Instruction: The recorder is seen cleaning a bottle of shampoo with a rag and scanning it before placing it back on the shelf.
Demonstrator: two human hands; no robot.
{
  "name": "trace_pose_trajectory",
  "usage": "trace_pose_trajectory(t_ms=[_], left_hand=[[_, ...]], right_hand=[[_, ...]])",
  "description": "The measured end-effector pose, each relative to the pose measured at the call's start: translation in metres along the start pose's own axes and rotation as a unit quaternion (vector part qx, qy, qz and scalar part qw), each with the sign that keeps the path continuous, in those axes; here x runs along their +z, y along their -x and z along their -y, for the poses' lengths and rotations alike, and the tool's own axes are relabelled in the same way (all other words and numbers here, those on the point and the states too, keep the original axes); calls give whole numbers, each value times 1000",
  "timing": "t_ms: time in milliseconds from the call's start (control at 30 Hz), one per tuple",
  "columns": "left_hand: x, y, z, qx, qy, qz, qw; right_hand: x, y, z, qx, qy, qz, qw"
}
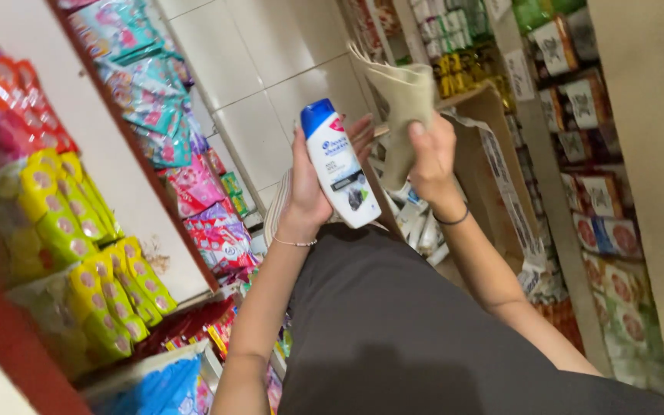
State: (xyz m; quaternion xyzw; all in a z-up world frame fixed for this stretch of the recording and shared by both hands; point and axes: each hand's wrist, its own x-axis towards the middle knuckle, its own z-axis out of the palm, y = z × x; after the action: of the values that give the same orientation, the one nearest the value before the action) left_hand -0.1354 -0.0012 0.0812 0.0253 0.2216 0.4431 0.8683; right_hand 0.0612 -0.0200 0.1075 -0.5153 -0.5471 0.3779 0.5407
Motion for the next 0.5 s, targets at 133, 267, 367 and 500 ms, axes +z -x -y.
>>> trace_pose_trajectory(t_ms=[133,267,367,500], left_hand=[[-21,15,2,57,8,-3,998],[-21,37,-10,157,25,-62,985],[-28,55,-14,203,46,-88,974],[-29,73,-13,229,64,-149,960]], right_hand=[[52,-35,23,-53,16,163,985],[94,-37,34,-121,48,323,937],[112,-36,34,-134,50,399,906],[123,-32,35,-135,22,470,872]])
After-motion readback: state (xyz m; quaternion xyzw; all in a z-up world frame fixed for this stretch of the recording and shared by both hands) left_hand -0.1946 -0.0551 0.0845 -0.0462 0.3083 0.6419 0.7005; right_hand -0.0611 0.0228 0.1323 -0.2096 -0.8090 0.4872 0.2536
